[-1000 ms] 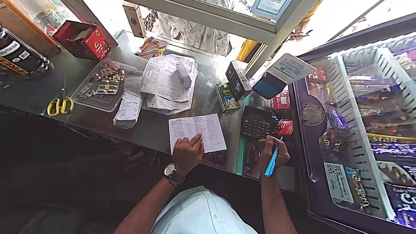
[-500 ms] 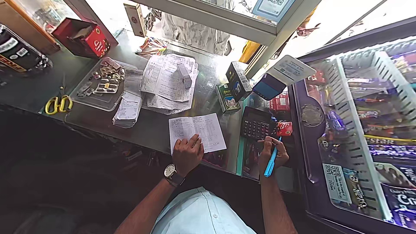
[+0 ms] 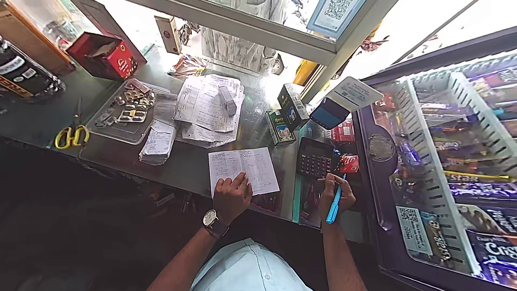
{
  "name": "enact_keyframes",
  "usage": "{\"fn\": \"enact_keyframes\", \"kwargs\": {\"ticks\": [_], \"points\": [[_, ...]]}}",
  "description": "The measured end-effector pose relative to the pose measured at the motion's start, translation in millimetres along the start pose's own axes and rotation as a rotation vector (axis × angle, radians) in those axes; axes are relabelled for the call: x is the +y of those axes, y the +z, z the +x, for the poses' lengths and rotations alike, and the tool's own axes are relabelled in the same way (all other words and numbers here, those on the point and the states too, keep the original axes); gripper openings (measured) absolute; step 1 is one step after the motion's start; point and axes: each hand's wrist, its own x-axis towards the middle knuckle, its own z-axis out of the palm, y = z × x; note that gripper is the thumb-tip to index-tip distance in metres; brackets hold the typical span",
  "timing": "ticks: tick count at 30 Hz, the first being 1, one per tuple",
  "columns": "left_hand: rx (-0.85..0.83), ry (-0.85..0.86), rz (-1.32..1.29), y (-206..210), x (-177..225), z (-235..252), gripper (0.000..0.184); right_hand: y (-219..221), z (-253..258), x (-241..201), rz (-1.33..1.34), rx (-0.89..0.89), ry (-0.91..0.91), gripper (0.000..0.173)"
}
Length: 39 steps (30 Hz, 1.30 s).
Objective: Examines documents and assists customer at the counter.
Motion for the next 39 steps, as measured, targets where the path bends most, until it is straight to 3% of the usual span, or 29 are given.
{"fn": "enact_keyframes", "kwargs": {"ticks": [20,27,32,39], "points": [[0.023,-0.004,0.039,3,0,1,0.03,2,0,2,-0.018,0.04,0.003,0.029],[-0.097,-0.077,-0.028,-12,3,9,0.023,2,-2,3,0.052,0.038,0.048,0.025],[0.035,-0.009,0.041,5,-2,1,0.027,1,-2,0,0.088,0.049,0.076,0.022],[0.042,-0.012,0.044,5,-2,0,0.027,1,-3,-1,0.043,0.05,0.05,0.024]]}}
